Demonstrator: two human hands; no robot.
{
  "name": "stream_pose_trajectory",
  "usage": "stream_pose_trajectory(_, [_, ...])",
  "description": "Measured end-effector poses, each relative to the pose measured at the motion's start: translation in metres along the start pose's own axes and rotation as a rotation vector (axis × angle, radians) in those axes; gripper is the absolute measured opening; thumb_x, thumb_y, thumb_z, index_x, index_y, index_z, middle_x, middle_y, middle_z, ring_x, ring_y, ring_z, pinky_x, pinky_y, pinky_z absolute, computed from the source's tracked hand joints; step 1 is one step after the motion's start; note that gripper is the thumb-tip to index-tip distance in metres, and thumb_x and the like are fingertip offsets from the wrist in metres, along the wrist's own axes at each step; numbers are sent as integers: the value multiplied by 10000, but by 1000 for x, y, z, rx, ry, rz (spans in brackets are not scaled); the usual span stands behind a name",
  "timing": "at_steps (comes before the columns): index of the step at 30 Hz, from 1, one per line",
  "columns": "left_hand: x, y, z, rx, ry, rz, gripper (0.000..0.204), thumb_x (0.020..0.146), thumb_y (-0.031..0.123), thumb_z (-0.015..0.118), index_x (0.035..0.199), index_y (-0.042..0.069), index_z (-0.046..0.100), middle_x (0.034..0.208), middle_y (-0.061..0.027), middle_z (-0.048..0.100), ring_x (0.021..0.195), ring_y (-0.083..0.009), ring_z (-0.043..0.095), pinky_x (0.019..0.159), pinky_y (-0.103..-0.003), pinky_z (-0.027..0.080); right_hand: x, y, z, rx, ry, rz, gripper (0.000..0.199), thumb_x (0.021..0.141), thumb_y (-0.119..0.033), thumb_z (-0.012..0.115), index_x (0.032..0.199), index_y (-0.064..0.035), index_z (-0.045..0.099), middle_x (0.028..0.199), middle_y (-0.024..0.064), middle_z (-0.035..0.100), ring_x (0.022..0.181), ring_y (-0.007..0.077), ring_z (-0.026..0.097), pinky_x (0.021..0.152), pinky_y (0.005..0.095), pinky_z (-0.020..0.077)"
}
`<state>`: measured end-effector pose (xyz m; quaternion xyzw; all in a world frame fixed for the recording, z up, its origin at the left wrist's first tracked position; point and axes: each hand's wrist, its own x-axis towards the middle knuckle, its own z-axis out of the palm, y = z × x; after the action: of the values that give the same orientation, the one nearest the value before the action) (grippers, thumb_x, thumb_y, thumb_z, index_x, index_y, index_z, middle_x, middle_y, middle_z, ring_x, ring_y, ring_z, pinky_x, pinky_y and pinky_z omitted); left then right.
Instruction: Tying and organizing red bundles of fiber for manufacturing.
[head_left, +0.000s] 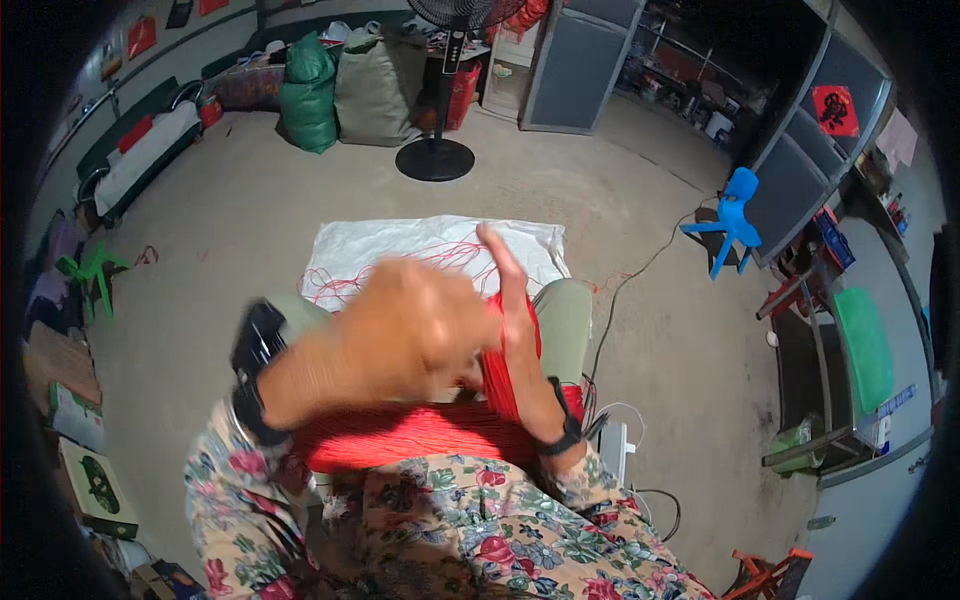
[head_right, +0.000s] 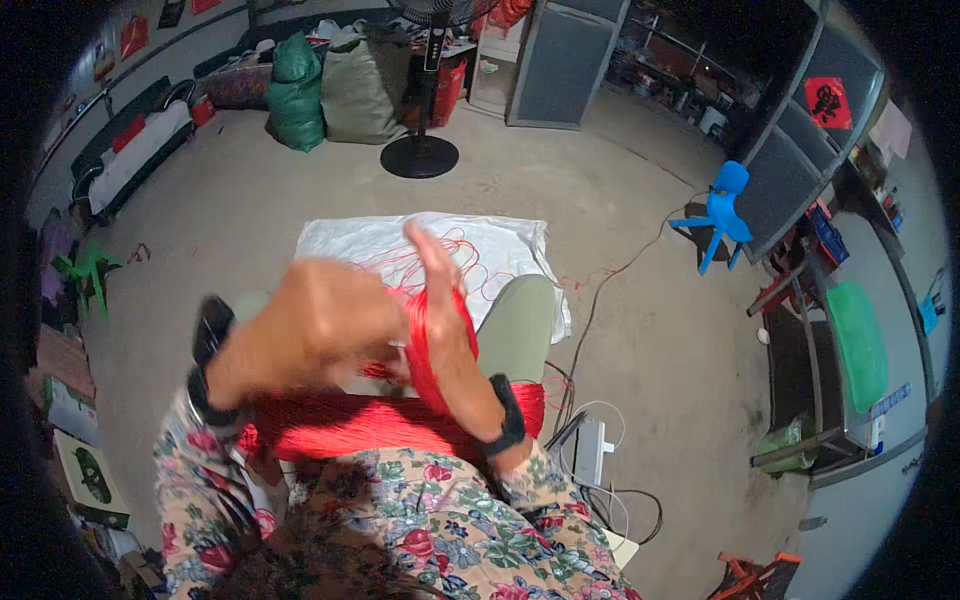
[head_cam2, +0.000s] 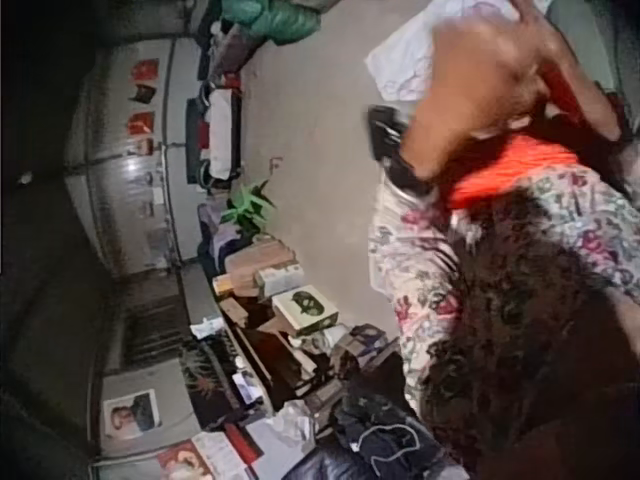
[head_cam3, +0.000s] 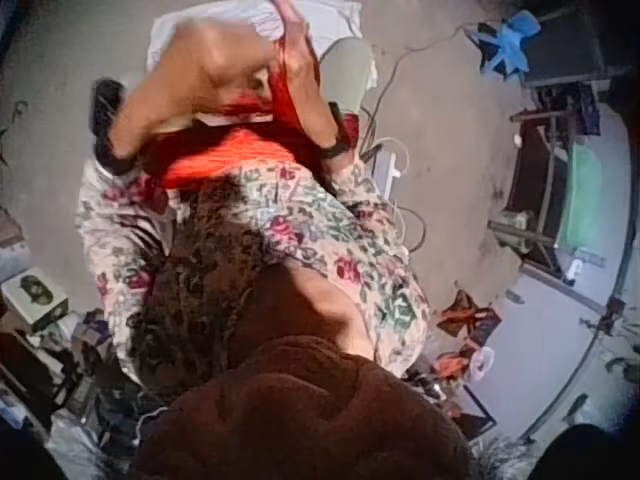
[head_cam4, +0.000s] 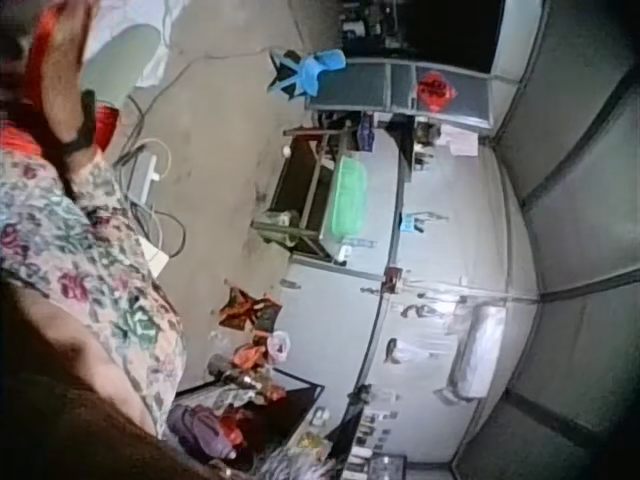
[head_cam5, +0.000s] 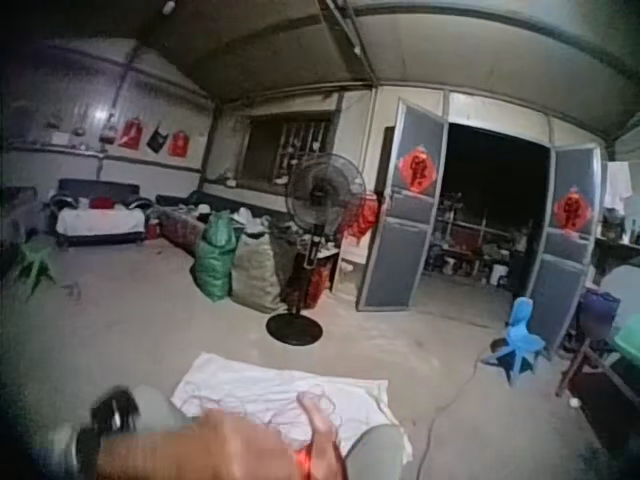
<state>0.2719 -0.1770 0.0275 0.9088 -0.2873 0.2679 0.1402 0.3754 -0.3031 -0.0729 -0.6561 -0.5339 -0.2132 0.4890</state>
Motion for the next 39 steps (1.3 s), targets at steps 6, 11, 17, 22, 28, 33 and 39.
stream_pose_trajectory(6, [13,-61,-29,-523,160,-437,118,837,97,667,843,-13,708,782,-86,709,735,-101,654,658,-268,513,-10,-72,-50,287,-140,55,330,725,-304,772,914,-35,744,1537,232,122,1369,437,332,1065,530,359])
stream_pose_trajectory(11, [-39,-70,106,-888,25,-565,159,860,125,685,897,-26,713,854,-130,702,792,-88,640,683,-275,506,3,-77,-49,779,19,113,271,812,-298,722,830,-28,717,1558,212,96,1320,456,397,997,527,455])
stream_pose_trajectory(17, [-63,54,127,-654,-447,-47,166,873,150,512,934,12,583,720,-193,599,667,-381,624,546,-479,476,29,-11,-14,353,295,244,195,772,-109,674,943,-18,690,1477,195,296,1301,381,430,1026,464,395])
stream_pose_trajectory(22, [-20,36,16,-184,-218,85,81,845,154,599,844,72,602,652,-121,586,602,-300,613,516,-414,467,1,1,8,-35,24,17,243,707,-158,757,884,-8,684,1431,270,352,1306,432,395,1063,466,352])
stream_pose_trajectory(28, [-10,-48,-25,-184,136,-89,100,825,124,701,836,24,701,714,-91,656,610,-223,617,544,-329,461,-11,-72,-26,188,-41,33,270,659,-165,779,890,-28,745,1461,268,298,1318,424,395,1066,443,378])
stream_pose_trajectory(33, [-24,-77,53,-695,328,-325,148,856,167,700,889,23,719,776,-76,706,698,-99,638,616,-274,495,-10,-78,-34,481,-48,-37,226,757,-239,722,840,-29,729,1543,213,114,1334,450,381,1002,516,449])
stream_pose_trajectory(39, [-82,11,160,-451,-10,-90,226,905,247,564,803,60,639,628,-127,605,613,-290,628,571,-391,468,23,-32,-12,952,88,298,168,900,-112,533,945,12,638,1550,156,182,1350,439,357,961,517,491])
